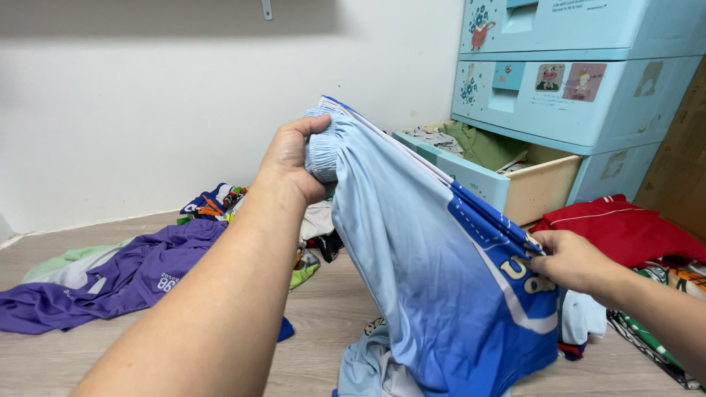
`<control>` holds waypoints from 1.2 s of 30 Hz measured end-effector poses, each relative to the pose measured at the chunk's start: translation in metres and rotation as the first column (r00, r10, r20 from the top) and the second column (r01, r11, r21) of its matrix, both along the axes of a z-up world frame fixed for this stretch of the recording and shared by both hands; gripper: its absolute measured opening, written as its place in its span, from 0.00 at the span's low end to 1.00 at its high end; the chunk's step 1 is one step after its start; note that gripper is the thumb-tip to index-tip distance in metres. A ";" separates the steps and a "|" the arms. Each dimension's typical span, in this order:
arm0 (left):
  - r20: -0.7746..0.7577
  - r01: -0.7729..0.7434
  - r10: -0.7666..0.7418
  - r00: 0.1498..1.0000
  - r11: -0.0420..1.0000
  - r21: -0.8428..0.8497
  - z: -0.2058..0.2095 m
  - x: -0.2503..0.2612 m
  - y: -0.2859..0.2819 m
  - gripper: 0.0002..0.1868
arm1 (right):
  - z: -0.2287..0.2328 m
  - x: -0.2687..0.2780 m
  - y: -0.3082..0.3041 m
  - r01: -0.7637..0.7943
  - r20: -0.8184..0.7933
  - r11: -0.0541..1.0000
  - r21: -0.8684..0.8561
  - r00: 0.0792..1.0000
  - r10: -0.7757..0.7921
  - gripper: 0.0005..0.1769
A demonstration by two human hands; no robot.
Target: The person sorts through a pile of clothing on the floor, picking up a red jersey, blue shorts, a light blue t-shirt, and a green patterned shirt to flatten and fold them one at a time.
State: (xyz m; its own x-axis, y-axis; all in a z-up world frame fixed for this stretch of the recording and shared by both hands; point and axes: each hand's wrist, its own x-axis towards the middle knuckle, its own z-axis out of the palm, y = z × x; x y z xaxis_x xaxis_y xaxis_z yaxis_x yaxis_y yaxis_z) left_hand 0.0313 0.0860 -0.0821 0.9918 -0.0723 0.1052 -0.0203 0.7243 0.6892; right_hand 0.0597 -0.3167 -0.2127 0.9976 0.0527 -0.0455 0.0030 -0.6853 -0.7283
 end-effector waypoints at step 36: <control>-0.372 -0.730 0.647 0.665 0.669 -0.141 -0.051 0.030 0.122 0.12 | 0.057 0.065 0.069 -0.216 0.003 0.932 0.293 0.974 0.225 0.31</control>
State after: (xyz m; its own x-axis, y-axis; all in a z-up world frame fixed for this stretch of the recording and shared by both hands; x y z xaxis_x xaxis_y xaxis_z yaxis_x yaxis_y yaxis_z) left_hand 0.0611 0.2079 -0.1330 0.7293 0.6319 -0.2624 -0.4332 0.7232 0.5378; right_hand 0.1248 -0.2482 -0.1559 0.9578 0.2863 -0.0256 0.1045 -0.4298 -0.8969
